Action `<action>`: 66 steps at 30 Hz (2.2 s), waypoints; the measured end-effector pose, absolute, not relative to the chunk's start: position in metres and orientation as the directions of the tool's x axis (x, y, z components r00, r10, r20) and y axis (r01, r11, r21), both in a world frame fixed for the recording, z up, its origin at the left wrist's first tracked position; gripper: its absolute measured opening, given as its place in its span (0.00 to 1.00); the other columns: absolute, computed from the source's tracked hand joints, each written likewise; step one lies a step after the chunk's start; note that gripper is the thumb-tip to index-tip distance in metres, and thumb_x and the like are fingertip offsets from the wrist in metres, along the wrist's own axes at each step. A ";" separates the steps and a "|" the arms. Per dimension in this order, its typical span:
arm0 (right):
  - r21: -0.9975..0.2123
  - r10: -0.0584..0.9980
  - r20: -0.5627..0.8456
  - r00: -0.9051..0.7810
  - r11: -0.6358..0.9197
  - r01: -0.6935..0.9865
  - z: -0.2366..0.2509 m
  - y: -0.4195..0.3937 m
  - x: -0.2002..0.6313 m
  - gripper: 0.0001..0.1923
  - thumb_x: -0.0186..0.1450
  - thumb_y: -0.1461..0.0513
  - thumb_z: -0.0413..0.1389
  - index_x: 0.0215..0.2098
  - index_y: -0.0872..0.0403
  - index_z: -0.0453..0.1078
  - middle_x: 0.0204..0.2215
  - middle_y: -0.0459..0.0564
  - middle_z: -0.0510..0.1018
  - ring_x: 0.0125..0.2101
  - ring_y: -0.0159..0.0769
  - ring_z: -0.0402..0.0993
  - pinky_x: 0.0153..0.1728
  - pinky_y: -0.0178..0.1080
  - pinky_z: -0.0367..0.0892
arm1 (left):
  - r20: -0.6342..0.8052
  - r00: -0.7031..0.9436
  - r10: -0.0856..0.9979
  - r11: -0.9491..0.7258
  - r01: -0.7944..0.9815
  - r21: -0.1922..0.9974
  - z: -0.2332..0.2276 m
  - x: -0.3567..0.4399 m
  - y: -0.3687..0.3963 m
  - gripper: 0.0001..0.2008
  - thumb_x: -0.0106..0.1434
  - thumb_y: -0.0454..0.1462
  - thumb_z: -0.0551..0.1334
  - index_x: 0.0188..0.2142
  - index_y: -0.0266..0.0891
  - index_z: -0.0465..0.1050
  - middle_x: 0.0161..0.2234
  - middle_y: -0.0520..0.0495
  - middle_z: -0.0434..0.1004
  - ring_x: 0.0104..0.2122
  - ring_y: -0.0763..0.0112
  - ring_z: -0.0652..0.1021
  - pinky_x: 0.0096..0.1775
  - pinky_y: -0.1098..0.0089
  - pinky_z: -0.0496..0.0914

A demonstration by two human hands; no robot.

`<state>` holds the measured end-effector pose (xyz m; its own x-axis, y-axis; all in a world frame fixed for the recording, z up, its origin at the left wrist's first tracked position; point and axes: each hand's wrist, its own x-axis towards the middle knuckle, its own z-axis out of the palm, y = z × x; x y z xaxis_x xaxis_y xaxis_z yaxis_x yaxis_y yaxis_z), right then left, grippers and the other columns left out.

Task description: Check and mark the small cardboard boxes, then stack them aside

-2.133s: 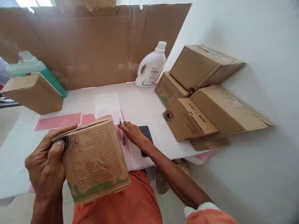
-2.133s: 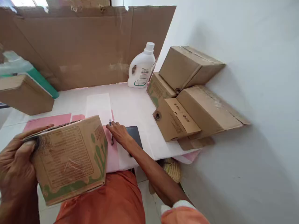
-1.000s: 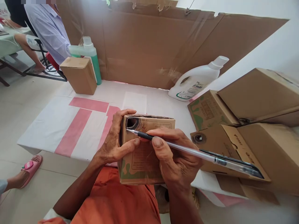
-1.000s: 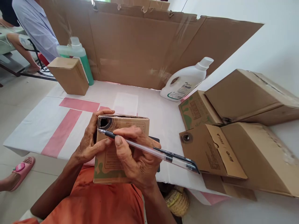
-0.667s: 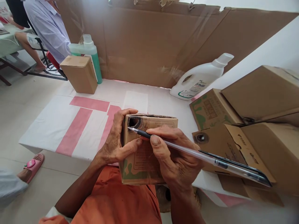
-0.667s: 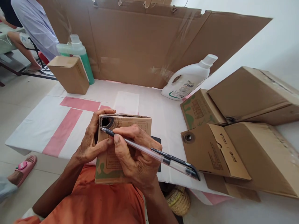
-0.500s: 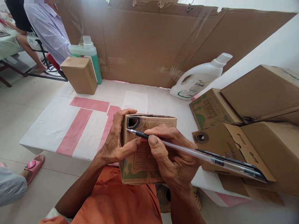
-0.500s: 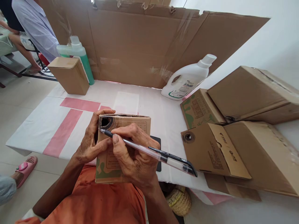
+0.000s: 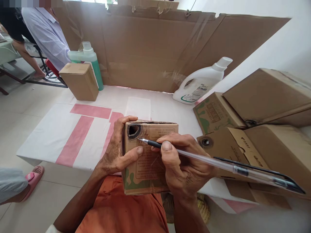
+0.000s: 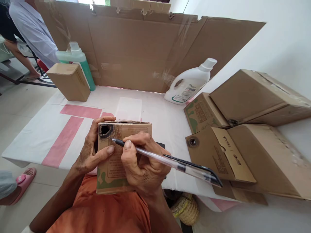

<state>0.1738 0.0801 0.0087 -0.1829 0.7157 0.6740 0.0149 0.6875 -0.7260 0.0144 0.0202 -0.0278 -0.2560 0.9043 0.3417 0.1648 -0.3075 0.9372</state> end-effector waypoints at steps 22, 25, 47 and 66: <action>-0.510 0.833 0.246 -0.495 0.546 0.664 -0.107 0.240 0.175 0.13 0.67 0.75 0.52 0.39 0.58 0.77 0.42 0.52 0.84 0.47 0.35 0.75 0.53 0.37 0.71 | 0.309 -0.397 0.864 -0.228 0.239 0.944 -0.023 0.003 0.000 0.31 0.61 0.49 0.70 0.62 0.51 0.68 0.63 0.45 0.71 0.62 0.47 0.72 0.59 0.53 0.70; -0.496 0.842 0.207 -0.497 0.529 0.688 -0.128 0.230 0.170 0.13 0.67 0.76 0.51 0.33 0.56 0.73 0.36 0.46 0.82 0.43 0.32 0.75 0.46 0.32 0.72 | 0.292 -0.400 0.869 -0.213 0.231 0.949 -0.022 0.004 0.000 0.31 0.61 0.51 0.69 0.62 0.53 0.68 0.64 0.46 0.71 0.61 0.46 0.71 0.59 0.51 0.70; -0.386 0.925 -0.355 0.137 -0.279 0.880 -0.139 0.105 0.262 0.41 0.59 0.50 0.72 0.59 0.67 0.65 0.55 0.74 0.77 0.56 0.62 0.76 0.52 0.47 0.72 | 0.348 -0.320 0.881 -0.275 0.251 0.928 -0.024 0.013 0.009 0.32 0.59 0.52 0.71 0.61 0.52 0.70 0.61 0.47 0.73 0.58 0.50 0.74 0.54 0.56 0.71; -0.749 0.849 -0.456 -0.269 -0.529 -0.400 -0.073 0.058 0.303 0.22 0.61 0.55 0.73 0.50 0.56 0.78 0.48 0.57 0.85 0.40 0.42 0.85 0.41 0.41 0.81 | 0.340 -0.375 0.862 -0.277 0.213 0.937 -0.031 0.004 0.009 0.33 0.59 0.49 0.72 0.63 0.51 0.70 0.62 0.45 0.73 0.56 0.50 0.76 0.52 0.56 0.74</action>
